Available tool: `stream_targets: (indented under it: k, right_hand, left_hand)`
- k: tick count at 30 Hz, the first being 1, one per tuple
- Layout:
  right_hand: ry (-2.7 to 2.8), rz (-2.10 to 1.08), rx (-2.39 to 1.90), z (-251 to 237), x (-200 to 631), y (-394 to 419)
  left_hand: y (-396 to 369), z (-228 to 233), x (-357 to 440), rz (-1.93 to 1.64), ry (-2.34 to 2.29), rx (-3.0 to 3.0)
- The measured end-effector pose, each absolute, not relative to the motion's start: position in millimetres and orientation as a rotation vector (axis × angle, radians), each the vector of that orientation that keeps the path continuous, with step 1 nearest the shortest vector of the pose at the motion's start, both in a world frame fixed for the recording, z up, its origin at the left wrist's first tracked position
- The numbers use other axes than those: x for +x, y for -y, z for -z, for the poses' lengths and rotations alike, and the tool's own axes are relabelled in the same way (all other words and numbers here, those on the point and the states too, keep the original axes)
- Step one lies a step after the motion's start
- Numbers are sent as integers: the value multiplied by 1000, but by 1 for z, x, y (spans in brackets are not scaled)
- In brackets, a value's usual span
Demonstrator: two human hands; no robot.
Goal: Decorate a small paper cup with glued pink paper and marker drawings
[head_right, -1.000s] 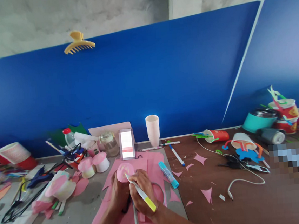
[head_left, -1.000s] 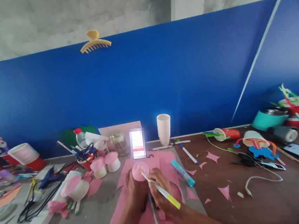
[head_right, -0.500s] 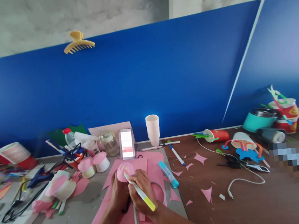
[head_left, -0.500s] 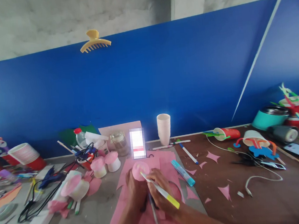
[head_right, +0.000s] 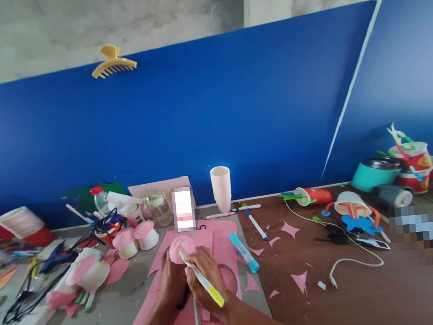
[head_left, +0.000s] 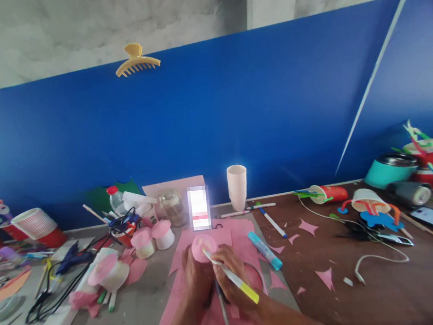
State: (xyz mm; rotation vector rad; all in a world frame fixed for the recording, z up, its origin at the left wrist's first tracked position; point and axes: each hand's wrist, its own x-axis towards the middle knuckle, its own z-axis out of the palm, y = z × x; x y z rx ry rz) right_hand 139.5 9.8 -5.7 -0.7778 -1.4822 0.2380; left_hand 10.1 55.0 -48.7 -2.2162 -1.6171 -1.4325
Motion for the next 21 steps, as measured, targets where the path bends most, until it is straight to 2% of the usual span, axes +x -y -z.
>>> stream_targets:
  k: [21]
  right_hand:
    - [1474, -254, -739, -5, 143, -7]
  left_hand:
    - [-54, 43, 11, 1417, 1670, -2263]
